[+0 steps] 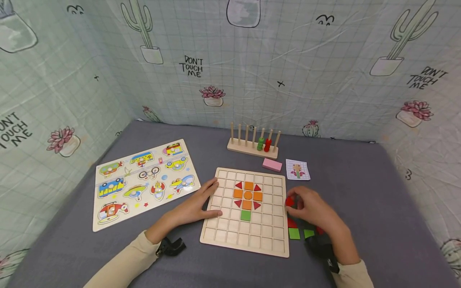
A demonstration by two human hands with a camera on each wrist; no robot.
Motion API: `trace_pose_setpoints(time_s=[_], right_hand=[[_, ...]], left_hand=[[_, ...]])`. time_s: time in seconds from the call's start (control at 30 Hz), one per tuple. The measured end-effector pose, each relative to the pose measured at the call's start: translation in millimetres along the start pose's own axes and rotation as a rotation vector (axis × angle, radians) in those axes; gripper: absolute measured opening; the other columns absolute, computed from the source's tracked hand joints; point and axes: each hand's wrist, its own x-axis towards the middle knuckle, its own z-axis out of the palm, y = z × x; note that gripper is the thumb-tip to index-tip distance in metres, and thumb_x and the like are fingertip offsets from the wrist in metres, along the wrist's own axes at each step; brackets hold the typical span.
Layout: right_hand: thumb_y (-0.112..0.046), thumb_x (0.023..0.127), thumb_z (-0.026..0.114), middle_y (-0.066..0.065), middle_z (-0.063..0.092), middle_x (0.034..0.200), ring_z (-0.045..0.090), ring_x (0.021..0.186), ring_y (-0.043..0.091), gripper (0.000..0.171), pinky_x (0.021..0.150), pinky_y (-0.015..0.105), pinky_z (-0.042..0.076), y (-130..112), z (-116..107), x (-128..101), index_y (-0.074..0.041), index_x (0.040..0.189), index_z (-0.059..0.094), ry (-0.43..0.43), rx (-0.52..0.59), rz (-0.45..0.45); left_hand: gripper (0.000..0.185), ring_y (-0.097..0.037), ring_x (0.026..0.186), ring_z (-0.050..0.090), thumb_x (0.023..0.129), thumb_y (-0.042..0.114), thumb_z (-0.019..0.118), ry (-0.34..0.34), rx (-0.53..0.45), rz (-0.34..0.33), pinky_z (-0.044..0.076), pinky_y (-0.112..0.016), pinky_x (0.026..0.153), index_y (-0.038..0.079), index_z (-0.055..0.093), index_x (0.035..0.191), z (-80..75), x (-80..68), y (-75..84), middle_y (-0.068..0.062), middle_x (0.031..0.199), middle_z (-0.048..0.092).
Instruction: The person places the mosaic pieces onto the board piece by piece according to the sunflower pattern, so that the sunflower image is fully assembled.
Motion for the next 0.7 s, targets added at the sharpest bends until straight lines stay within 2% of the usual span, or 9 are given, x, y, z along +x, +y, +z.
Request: trace_pose_setpoints(time_s=[0.13,0.33,0.47,0.7], right_hand=[[-0.012,0.081,0.079,0.003,0.058,0.092,0.046,0.062,0.002,0.035,0.052,0.023,0.043,-10,8,4,0.002,0.109,0.062,-0.041,0.035,-0.021],[-0.013,0.082,0.079,0.0,0.055,0.084,0.047,0.063,0.003,0.032,0.055,0.023,0.044,-21,20,9,0.0,0.106,0.062,-0.094,0.085,-0.059],[-0.018,0.082,0.079,-0.001,0.055,0.086,0.048,0.067,0.006,0.032,0.057,0.022,0.044,-26,30,12,-0.002,0.105,0.063,-0.132,0.101,-0.074],[-0.02,0.083,0.079,-0.003,0.056,0.084,0.049,0.067,0.006,0.03,0.056,0.02,0.044,-34,44,15,-0.006,0.105,0.064,-0.182,0.097,-0.061]], left_hand=[[0.093,-0.028,0.148,0.013,0.089,0.039,0.071,0.001,-0.001,0.002,0.026,-0.047,0.115,0.0,0.018,0.155,0.2,-0.1,-0.3,-0.012,0.163,0.008],[0.093,-0.027,0.148,0.014,0.089,0.04,0.071,-0.003,-0.008,0.0,0.026,-0.047,0.115,0.001,0.018,0.155,0.2,0.2,-0.7,-0.011,0.163,0.007],[0.093,-0.027,0.148,0.014,0.089,0.04,0.071,-0.003,-0.012,-0.003,0.026,-0.047,0.115,0.001,0.018,0.155,-0.3,0.2,-0.3,-0.011,0.164,0.007],[0.093,-0.027,0.148,0.013,0.089,0.041,0.071,-0.004,-0.016,-0.003,0.026,-0.046,0.115,0.001,0.018,0.155,-0.3,0.1,-1.1,-0.011,0.164,0.007]])
